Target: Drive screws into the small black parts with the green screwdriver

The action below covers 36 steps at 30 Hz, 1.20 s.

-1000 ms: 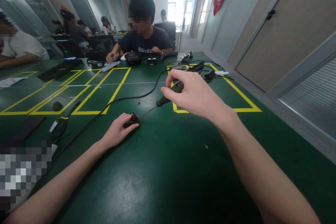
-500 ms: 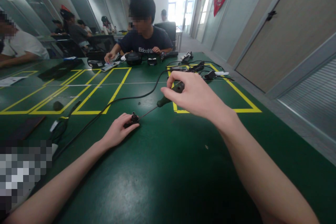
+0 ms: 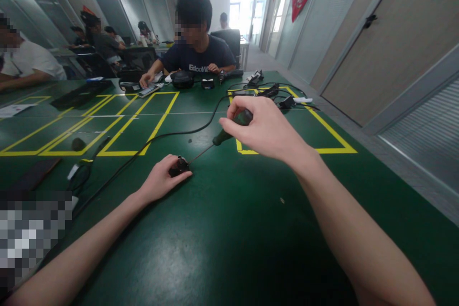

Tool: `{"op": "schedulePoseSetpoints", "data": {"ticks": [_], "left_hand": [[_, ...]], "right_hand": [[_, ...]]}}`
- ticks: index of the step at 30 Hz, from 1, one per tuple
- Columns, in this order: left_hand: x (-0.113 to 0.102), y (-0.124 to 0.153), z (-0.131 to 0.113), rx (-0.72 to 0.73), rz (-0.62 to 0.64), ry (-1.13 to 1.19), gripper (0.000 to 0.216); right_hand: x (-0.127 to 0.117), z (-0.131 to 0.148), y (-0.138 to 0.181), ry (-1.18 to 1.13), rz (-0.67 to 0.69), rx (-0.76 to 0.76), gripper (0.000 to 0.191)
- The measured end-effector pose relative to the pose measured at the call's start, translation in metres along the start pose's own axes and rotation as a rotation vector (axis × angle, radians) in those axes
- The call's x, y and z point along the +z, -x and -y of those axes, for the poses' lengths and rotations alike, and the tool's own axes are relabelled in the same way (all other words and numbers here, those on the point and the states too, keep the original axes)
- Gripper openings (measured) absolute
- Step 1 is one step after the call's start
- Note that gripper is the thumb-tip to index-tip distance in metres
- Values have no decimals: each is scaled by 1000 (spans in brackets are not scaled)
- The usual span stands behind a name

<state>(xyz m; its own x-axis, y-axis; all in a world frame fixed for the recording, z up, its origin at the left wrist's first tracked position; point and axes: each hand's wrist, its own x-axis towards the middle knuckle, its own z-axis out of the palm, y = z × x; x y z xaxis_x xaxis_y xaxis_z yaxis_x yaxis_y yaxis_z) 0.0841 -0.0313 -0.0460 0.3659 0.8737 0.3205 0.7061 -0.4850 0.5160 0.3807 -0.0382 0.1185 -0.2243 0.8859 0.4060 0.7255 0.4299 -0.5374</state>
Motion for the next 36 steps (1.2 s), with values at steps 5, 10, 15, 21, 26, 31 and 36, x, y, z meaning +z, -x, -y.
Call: {"op": "schedulePoseSetpoints", "data": {"ticks": [5, 10, 15, 21, 26, 31, 36], "left_hand": [[0, 1, -5, 49, 33, 4, 28], [-3, 0, -7, 31, 100, 192, 29], [-2, 0, -3, -9, 122, 242, 20], [1, 2, 1, 25, 92, 93, 32], [-1, 2, 0, 84, 61, 66, 33], [-2, 1, -2, 142, 55, 41, 38], [-1, 3, 0, 123, 72, 46, 44]], "right_hand": [[-1, 0, 0, -1, -64, -3, 17], [-5, 2, 0, -23, -103, 8, 16], [-5, 5, 1, -28, -125, 3, 17], [-3, 7, 1, -41, -104, -6, 17], [-3, 8, 1, -49, -84, -8, 18], [-2, 6, 0, -44, -62, -16, 18], [-1, -3, -3, -78, -44, -69, 21]]}}
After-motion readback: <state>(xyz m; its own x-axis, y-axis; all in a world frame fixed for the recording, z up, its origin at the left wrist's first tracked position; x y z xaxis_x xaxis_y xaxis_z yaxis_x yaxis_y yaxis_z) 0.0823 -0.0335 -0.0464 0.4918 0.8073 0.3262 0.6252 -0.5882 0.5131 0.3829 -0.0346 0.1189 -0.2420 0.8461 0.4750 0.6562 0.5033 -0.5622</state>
